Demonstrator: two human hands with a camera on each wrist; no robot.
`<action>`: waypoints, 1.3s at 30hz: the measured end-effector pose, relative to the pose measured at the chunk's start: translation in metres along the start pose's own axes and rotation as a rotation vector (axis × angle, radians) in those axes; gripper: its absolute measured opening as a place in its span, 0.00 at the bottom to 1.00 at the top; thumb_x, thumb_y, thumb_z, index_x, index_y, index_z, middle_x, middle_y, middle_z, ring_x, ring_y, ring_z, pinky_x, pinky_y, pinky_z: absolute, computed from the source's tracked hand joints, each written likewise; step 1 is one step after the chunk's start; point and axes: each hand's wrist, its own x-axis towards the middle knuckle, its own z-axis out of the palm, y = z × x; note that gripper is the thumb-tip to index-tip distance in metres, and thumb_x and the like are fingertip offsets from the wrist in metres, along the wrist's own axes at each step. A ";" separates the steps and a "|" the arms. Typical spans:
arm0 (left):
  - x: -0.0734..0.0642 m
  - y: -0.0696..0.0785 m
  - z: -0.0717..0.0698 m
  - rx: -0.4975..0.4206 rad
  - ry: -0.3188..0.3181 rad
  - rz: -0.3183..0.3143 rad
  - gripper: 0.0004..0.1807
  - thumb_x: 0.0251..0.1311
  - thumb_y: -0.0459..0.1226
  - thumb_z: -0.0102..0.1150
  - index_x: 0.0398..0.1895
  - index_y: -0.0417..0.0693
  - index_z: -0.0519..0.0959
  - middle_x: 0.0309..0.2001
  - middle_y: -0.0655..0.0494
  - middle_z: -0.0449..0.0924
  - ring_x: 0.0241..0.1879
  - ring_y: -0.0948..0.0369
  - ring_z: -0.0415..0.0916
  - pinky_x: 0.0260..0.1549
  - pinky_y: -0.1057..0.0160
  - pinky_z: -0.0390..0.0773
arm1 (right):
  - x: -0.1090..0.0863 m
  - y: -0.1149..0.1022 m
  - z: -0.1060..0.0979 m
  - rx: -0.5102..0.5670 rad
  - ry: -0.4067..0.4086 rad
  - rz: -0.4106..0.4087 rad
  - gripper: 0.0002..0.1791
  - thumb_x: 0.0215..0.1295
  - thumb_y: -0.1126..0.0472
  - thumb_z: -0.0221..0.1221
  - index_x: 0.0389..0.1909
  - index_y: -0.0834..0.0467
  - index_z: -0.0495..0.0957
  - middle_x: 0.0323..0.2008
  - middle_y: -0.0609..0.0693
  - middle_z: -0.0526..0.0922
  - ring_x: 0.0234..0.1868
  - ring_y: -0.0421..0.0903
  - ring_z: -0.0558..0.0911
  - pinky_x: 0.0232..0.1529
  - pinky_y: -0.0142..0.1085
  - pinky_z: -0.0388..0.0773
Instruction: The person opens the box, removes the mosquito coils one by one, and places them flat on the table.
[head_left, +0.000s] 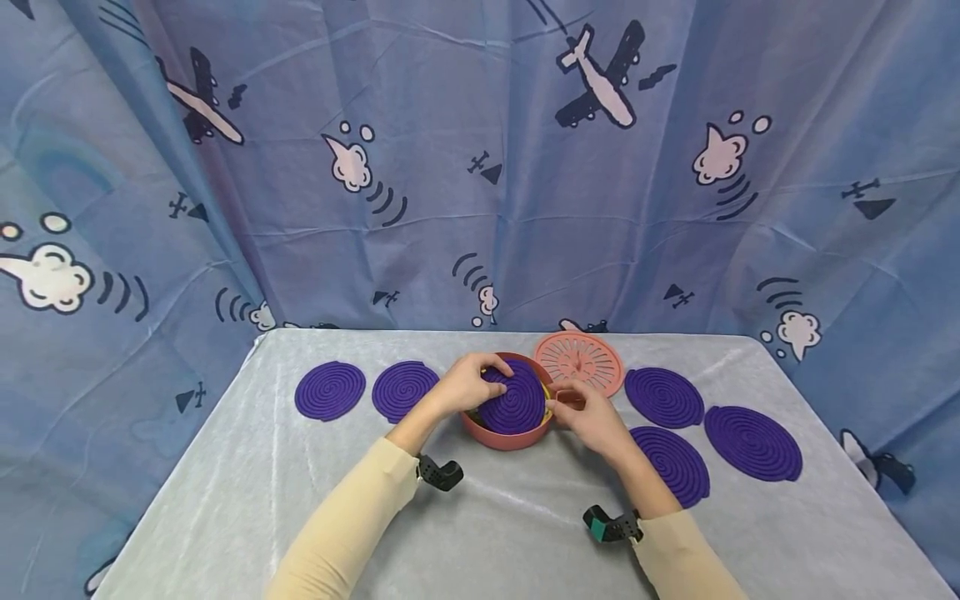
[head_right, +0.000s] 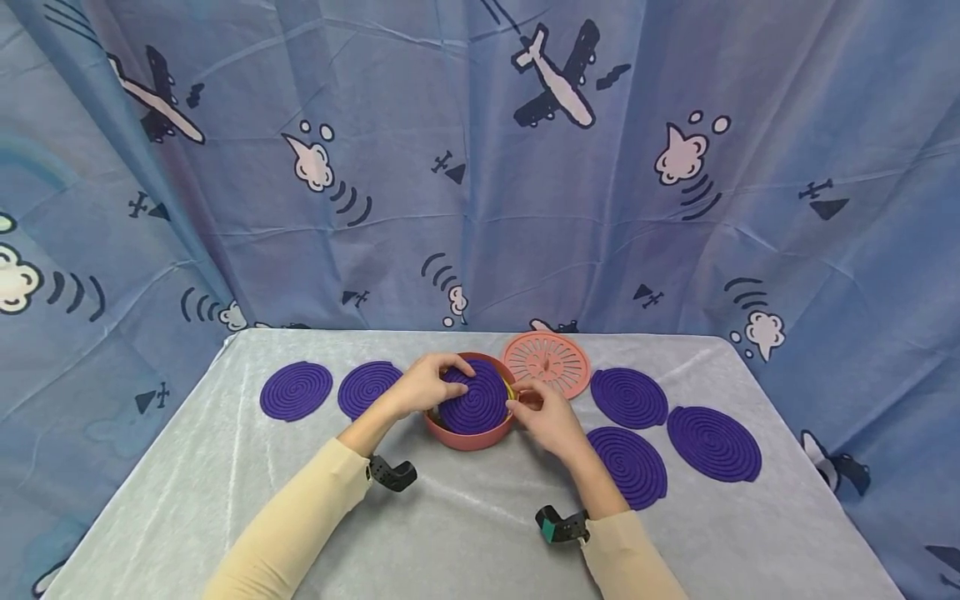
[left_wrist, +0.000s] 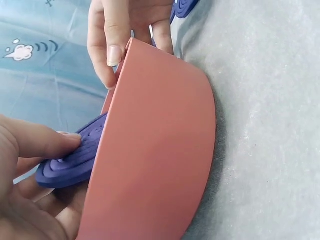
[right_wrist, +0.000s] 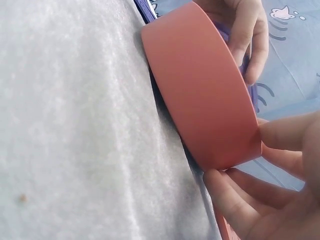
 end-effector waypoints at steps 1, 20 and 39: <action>-0.001 0.001 -0.001 -0.005 0.006 0.002 0.09 0.63 0.32 0.66 0.46 0.49 0.86 0.55 0.48 0.81 0.52 0.54 0.75 0.54 0.54 0.77 | 0.000 0.000 0.000 0.000 0.001 -0.002 0.19 0.71 0.59 0.63 0.59 0.63 0.78 0.53 0.62 0.81 0.50 0.54 0.82 0.45 0.39 0.84; -0.035 0.015 -0.047 -0.070 0.130 0.125 0.12 0.63 0.29 0.63 0.48 0.47 0.85 0.56 0.49 0.81 0.49 0.57 0.79 0.46 0.59 0.80 | 0.002 0.001 0.001 0.021 -0.004 -0.011 0.18 0.71 0.63 0.63 0.58 0.65 0.78 0.52 0.64 0.82 0.49 0.55 0.83 0.44 0.38 0.85; -0.096 -0.038 -0.096 -0.142 0.174 -0.066 0.12 0.64 0.29 0.63 0.50 0.45 0.84 0.56 0.46 0.80 0.42 0.55 0.79 0.38 0.60 0.80 | 0.001 0.002 -0.001 0.022 -0.012 -0.007 0.18 0.71 0.62 0.63 0.58 0.65 0.78 0.52 0.63 0.82 0.47 0.52 0.83 0.42 0.36 0.84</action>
